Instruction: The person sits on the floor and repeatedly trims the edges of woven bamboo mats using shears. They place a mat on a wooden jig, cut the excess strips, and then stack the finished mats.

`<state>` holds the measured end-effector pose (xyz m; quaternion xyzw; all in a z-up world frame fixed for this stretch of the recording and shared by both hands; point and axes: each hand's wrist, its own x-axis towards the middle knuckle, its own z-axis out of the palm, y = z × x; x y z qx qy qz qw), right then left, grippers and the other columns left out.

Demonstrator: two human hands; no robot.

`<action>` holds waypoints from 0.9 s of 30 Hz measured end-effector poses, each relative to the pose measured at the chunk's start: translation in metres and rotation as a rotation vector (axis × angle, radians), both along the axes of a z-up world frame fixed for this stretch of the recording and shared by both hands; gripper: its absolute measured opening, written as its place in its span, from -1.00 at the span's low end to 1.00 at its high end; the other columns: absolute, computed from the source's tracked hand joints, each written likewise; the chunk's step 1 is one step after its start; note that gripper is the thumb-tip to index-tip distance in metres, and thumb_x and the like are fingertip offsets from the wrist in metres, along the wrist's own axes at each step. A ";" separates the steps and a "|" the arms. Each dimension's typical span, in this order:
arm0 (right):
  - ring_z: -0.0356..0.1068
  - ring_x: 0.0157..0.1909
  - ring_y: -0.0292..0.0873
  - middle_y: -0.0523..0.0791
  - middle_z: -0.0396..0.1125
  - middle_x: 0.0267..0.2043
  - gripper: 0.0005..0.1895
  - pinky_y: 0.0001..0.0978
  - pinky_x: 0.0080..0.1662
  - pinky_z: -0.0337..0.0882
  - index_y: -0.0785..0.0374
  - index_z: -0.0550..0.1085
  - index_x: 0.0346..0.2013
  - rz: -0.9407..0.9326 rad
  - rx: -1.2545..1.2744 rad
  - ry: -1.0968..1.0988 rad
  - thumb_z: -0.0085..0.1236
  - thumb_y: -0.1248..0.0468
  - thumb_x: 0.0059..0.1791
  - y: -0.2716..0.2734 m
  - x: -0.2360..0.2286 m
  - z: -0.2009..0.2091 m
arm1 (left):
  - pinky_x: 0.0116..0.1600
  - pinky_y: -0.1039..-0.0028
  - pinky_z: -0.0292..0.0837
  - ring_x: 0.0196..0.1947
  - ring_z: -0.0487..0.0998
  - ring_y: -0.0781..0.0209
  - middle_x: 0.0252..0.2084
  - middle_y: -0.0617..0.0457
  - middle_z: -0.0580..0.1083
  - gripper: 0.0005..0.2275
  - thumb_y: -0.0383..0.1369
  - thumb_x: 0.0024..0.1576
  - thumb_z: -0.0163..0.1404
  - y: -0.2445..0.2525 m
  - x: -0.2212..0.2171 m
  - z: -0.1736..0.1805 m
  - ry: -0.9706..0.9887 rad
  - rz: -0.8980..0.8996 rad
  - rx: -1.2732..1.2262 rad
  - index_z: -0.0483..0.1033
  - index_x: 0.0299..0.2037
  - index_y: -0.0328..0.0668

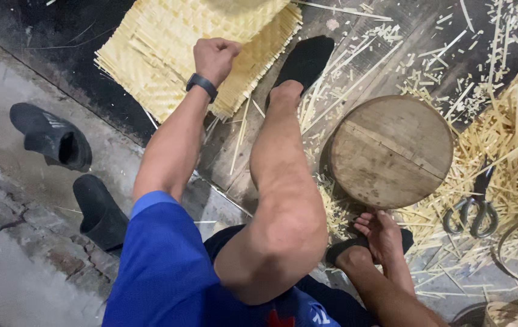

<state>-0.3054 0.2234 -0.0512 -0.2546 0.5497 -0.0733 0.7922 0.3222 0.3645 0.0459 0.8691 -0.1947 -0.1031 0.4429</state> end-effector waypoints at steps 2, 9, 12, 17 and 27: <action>0.44 -0.13 0.01 0.00 0.40 -0.20 -0.70 -0.01 -0.03 0.47 0.25 0.39 0.01 -0.009 -0.007 -0.034 -0.04 0.10 0.13 -0.002 0.000 0.000 | -0.31 0.35 0.55 -0.49 0.65 0.10 -0.47 -0.13 0.62 -0.87 -0.38 0.07 0.15 0.003 0.000 0.017 -0.237 -0.007 -0.025 0.69 -0.41 -0.28; 0.43 -0.20 -0.01 0.04 0.42 -0.24 -0.65 -0.13 -0.11 0.46 0.36 0.43 -0.03 -0.072 -0.280 0.003 -0.05 0.08 0.19 0.002 -0.016 0.007 | -0.19 0.10 0.44 -0.31 0.51 -0.20 -0.32 -0.14 0.44 -0.86 -0.59 0.14 0.05 -0.022 -0.069 0.182 -0.890 -0.479 0.131 0.42 -0.16 -0.23; 0.40 -0.13 -0.02 0.01 0.39 -0.15 -0.55 -0.12 -0.10 0.40 0.44 0.45 -0.01 -0.231 -0.403 -0.169 -0.02 0.02 0.29 -0.018 -0.029 0.019 | -0.36 0.06 0.39 -0.43 0.48 -0.23 -0.41 -0.16 0.43 -0.84 -0.39 0.06 0.10 -0.059 -0.135 0.213 -0.675 -0.835 0.188 0.40 -0.27 -0.26; 0.37 -0.11 -0.14 -0.03 0.41 -0.15 -0.57 -0.26 -0.01 0.36 0.42 0.49 0.02 -0.367 -0.438 -0.354 0.09 0.03 0.21 -0.074 -0.037 0.039 | -0.30 0.11 0.44 -0.36 0.50 -0.14 -0.37 -0.12 0.43 -0.90 -0.47 0.09 -0.02 -0.092 -0.236 0.145 -0.559 -1.571 -0.036 0.35 -0.25 -0.30; 0.41 -0.24 -0.43 -0.26 0.49 -0.19 -0.73 -0.55 -0.15 0.43 0.33 0.50 -0.07 -0.088 -0.770 0.177 0.32 0.36 -0.03 -0.082 0.010 0.044 | -0.03 0.03 0.38 -0.10 0.49 -0.20 -0.11 -0.28 0.48 -0.64 -0.27 0.18 0.19 -0.084 -0.266 -0.030 -0.307 -0.885 0.418 0.49 0.03 -0.41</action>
